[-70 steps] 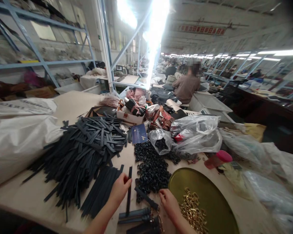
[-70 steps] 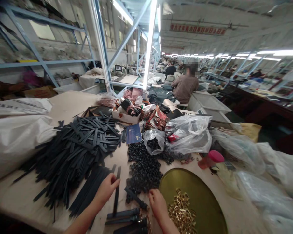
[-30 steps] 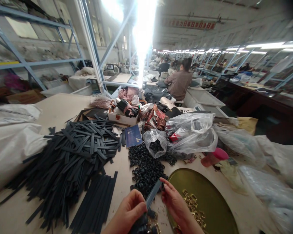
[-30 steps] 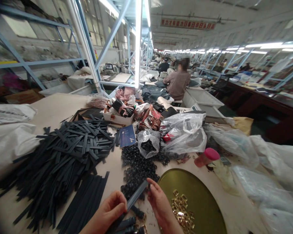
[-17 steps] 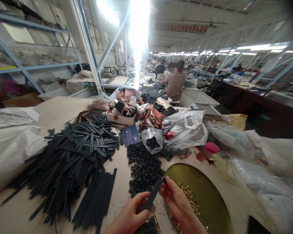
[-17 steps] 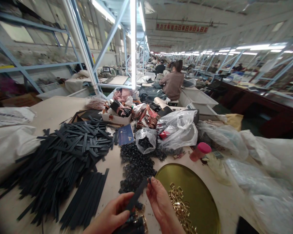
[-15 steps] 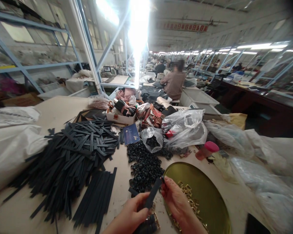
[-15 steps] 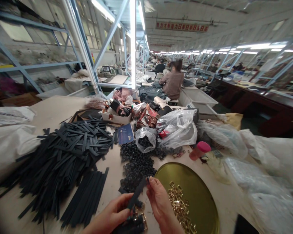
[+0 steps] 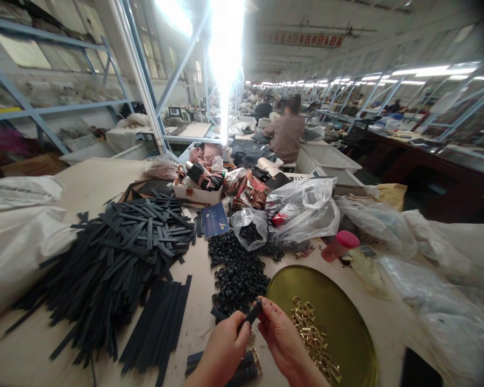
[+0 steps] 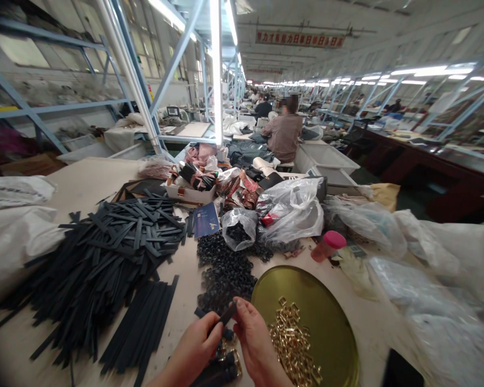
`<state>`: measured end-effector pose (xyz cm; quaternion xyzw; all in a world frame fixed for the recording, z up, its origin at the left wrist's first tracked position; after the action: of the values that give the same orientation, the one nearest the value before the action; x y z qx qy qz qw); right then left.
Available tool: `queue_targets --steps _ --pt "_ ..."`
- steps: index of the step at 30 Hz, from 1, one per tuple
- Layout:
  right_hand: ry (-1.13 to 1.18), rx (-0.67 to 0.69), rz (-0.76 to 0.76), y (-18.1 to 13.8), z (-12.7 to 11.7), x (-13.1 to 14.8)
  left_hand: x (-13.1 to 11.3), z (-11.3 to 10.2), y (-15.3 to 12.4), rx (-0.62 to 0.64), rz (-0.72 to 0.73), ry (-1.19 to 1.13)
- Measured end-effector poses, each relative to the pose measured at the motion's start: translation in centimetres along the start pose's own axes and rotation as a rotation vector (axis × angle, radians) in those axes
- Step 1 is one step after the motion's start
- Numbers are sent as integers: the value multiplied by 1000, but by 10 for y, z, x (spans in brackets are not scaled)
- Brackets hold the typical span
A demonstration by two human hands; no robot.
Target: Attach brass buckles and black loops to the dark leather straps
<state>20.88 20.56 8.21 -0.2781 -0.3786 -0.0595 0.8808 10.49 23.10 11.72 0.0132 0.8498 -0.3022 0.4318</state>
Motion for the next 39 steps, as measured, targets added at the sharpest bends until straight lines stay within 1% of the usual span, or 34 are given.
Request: queue_targets --steps 2,4,6,8,10,12,14,18,20,21,23,24,25,28,30,31,33,35,37,39 --pt "-31 -5 -29 1 -2 -1 -1 -5 0 -69 4 77" --pt "-117 7 -85 4 -5 1 0 -8 0 -100 -11 113" --pt "-232 27 -167 6 -9 6 -2 -9 0 -80 -8 118" --pt "-316 63 -242 8 -11 10 -6 -8 0 -26 17 117" --pt "-359 131 -270 8 -9 9 -11 -5 -1 28 43 135" --pt "-373 202 -258 8 -5 4 -11 -2 0 49 57 147" --pt "-344 231 -225 8 -4 -2 -5 3 4 78 31 102" --pt "-293 225 -185 8 -3 -16 21 19 16 197 -97 -105" --pt "-360 282 -199 9 0 -23 24 21 23 202 -82 -182" --pt "-474 318 -220 11 0 -26 23 20 27 191 -67 -208" --pt "-827 342 -276 23 -12 -22 25 17 34 170 -77 -229" --pt "-1060 307 -318 33 -26 -13 28 16 37 165 -100 -226" --pt "-1199 244 -339 46 -43 -2 31 15 40 167 -129 -216" --pt "-1386 45 -340 87 -101 38 38 12 46 165 -182 -187" --pt "-1482 -34 -296 111 -132 54 38 9 48 144 -173 -174" --pt "-1515 -52 -273 121 -143 57 37 10 48 140 -164 -160" --pt "-1552 -63 -231 134 -154 56 34 15 47 147 -139 -115" --pt "-1549 -60 -199 142 -155 53 29 22 45 155 -110 -56" --pt "-1511 -51 -178 145 -151 52 24 25 42 155 -76 -5" --pt "-1443 -25 -162 143 -142 53 20 25 39 152 -45 26"
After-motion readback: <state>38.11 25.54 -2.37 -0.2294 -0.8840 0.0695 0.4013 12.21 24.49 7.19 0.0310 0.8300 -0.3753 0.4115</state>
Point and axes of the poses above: each hand's wrist, its own y-axis towards the middle knuckle, its own z-axis out of the palm, x = y × z, the point moved 10 cm from there along y, towards the middle knuckle, and after that the axes turned 12 degrees about -z, right-handed, at the moved point
